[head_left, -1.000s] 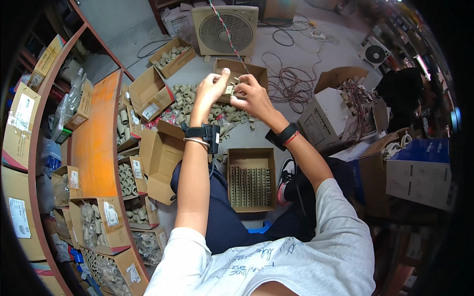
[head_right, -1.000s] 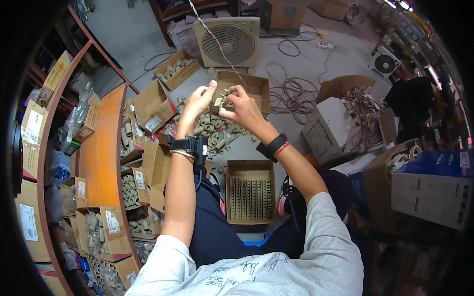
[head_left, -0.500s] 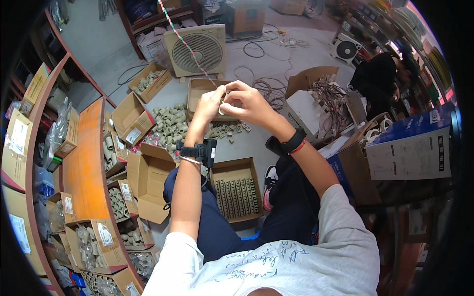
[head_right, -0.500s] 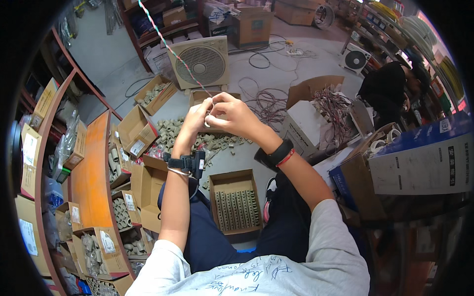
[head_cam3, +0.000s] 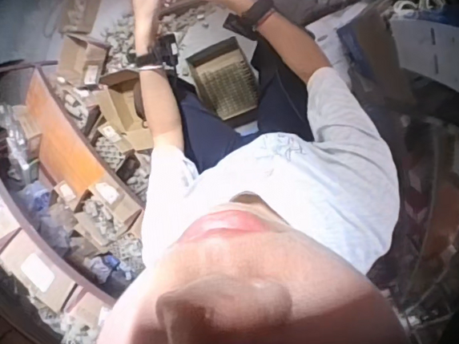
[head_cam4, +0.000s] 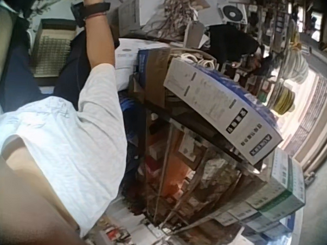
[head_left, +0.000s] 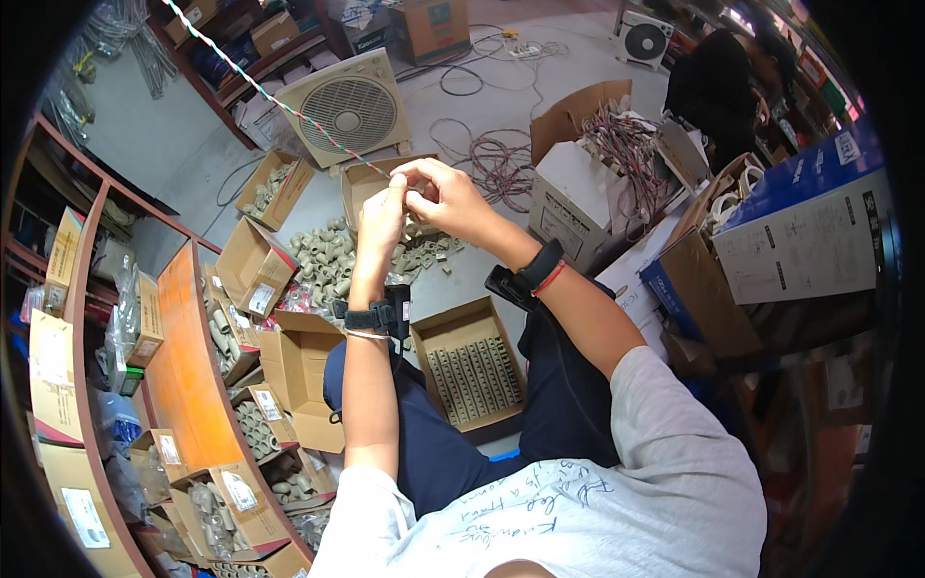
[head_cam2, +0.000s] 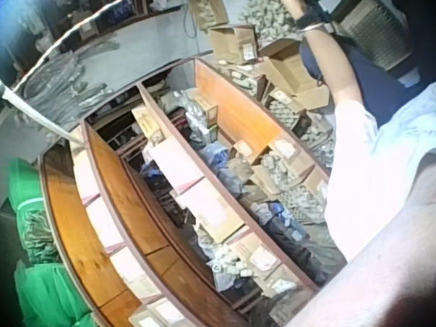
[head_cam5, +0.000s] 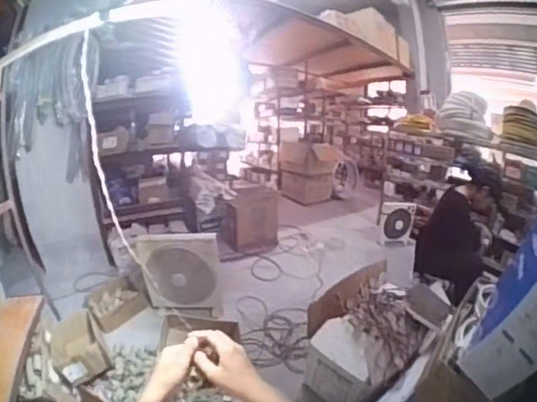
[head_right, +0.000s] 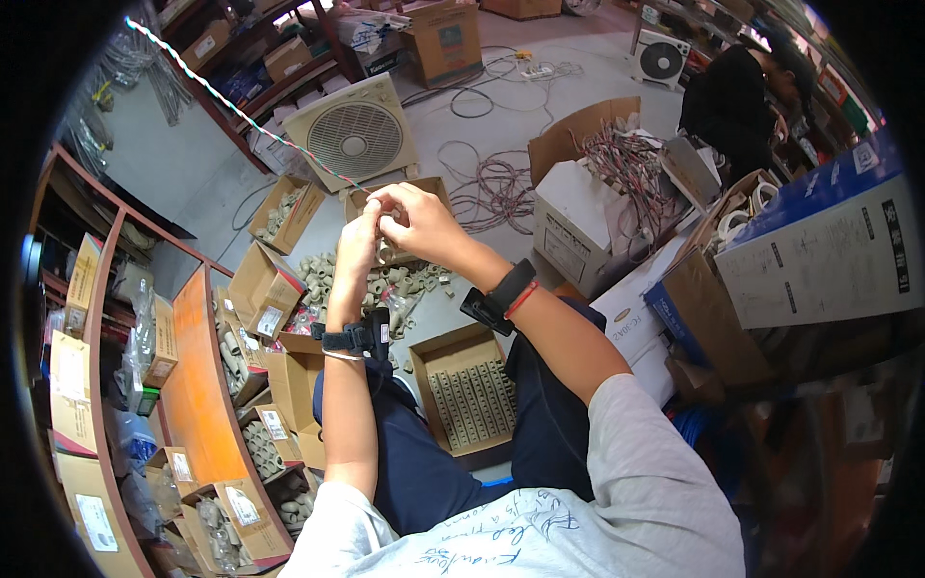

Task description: The person picks up electrical components and wires from boxes on the floor and assembles them by hand before placing the completed parts into a partitioned cardboard box.

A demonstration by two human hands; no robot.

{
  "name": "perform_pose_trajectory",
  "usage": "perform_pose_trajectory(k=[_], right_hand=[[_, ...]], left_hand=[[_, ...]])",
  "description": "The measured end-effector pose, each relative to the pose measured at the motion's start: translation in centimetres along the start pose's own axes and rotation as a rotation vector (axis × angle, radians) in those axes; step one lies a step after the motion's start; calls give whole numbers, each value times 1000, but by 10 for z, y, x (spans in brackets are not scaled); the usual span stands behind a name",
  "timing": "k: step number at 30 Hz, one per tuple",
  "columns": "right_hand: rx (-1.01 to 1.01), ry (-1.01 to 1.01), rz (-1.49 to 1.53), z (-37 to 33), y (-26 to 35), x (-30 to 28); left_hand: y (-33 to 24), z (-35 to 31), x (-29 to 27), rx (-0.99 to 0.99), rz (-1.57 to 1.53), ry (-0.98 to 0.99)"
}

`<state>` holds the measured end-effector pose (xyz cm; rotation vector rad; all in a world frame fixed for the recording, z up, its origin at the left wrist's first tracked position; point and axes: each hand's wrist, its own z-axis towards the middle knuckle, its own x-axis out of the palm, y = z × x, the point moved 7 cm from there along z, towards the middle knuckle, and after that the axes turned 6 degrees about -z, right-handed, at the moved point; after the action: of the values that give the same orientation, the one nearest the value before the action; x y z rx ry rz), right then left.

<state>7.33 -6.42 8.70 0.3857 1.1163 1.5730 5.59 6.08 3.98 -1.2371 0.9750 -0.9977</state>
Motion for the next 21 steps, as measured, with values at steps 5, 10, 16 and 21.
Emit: perform_pose_trajectory(k=[5, 10, 16, 21], right_hand=[[-44, -100, -124, -1, -3, -6], [4, -175, -149, -5, -10, 0], [287, -136, 154, -10, -29, 24], [364, -110, 270, -14, -31, 39]], left_hand=[[-4, -5, 4, -40, -148, 22], [-21, -8, -10, 80, -128, -153], [-24, -10, -34, 258, -152, -345], [-27, -11, -43, 337, -291, -401]])
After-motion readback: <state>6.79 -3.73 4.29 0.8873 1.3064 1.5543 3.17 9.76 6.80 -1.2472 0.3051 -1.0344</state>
